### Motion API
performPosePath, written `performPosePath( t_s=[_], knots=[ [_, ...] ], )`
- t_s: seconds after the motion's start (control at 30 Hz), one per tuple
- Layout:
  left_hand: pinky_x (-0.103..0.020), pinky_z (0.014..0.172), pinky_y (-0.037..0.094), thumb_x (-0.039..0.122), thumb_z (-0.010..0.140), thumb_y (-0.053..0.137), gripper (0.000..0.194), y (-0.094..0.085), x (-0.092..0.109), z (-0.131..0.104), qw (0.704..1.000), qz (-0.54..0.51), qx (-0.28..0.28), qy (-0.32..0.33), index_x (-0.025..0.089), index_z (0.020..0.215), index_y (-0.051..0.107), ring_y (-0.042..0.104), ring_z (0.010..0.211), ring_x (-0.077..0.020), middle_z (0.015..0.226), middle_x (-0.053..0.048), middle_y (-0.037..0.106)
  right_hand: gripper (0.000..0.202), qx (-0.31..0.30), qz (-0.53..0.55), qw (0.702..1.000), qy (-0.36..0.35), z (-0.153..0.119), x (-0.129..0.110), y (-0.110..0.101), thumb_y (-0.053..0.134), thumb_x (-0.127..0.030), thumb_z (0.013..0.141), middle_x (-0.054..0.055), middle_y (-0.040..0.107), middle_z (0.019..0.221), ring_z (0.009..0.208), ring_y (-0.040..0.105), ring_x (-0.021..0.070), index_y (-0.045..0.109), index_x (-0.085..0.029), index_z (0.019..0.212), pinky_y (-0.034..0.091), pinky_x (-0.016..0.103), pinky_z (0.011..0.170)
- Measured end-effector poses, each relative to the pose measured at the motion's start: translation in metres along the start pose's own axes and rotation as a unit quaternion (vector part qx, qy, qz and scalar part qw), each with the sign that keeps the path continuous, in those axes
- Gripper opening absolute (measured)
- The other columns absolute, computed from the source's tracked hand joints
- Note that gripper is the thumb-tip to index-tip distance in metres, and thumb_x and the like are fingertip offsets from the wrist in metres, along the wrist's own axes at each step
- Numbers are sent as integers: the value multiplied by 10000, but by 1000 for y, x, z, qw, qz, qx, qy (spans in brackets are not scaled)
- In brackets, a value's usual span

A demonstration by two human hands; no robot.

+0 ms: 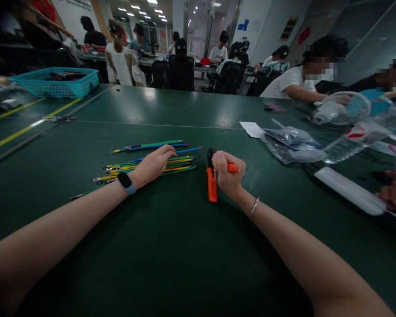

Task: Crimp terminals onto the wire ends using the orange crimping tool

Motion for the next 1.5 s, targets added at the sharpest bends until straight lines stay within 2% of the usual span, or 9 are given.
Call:
performPosePath(
  t_s=[0.27, 0.4, 0.87, 1.13, 1.33, 1.5],
  knots=[
    [-373, 1016, 564, 55, 993, 411, 298, 2, 20, 1, 995, 37, -40, 86, 121, 1219, 593, 635, 1159, -204, 1294, -124, 618, 491, -31, 13, 999, -8, 1, 0, 2, 535, -326, 965, -36, 381, 492, 474, 384, 105, 377, -224, 512, 337, 322, 517],
    [-371, 994, 573, 69, 996, 424, 295, 6, 25, 0, 990, 60, -62, 109, 106, 1223, 608, 641, 1147, -216, 1305, -140, 622, 488, -38, 18, 999, -11, 2, 0, 3, 534, -313, 968, -34, 381, 495, 481, 393, 108, 383, -223, 513, 343, 326, 526],
    [-369, 1040, 553, 99, 1015, 407, 291, 0, 36, -6, 982, 62, -41, 171, 119, 1209, 623, 610, 1219, -220, 1312, -142, 628, 481, -28, 23, 999, -9, 2, -2, 2, 538, -291, 965, -37, 380, 489, 479, 387, 107, 393, -221, 511, 337, 331, 536],
    [-376, 957, 598, 112, 1019, 420, 270, -4, 46, -9, 973, 47, -19, 224, 114, 1172, 643, 641, 1156, -224, 1248, -164, 658, 476, -28, 25, 999, -12, 2, -3, 1, 547, -281, 960, -43, 376, 488, 474, 386, 102, 402, -221, 510, 352, 327, 541],
    [-388, 969, 592, 101, 1011, 430, 257, -7, 45, -8, 974, 62, 12, 219, 61, 1137, 650, 650, 1125, -240, 1238, -185, 664, 478, -55, 26, 998, -13, 3, -1, 3, 543, -277, 968, -37, 381, 494, 487, 395, 107, 401, -216, 515, 333, 325, 530],
    [-380, 990, 577, 102, 1015, 422, 264, -7, 37, -5, 982, 67, 8, 175, 90, 1137, 656, 641, 1119, -217, 1238, -150, 664, 453, -99, 30, 995, -13, 3, -2, 6, 533, -249, 972, -32, 399, 516, 500, 390, 106, 415, -209, 536, 329, 328, 539]
  ],
)
Point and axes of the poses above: each hand's wrist, its own z-axis towards the middle knuckle, its own y-axis out of the palm, x = y × z, the point moved 9 cm from there along z, towards the middle knuckle
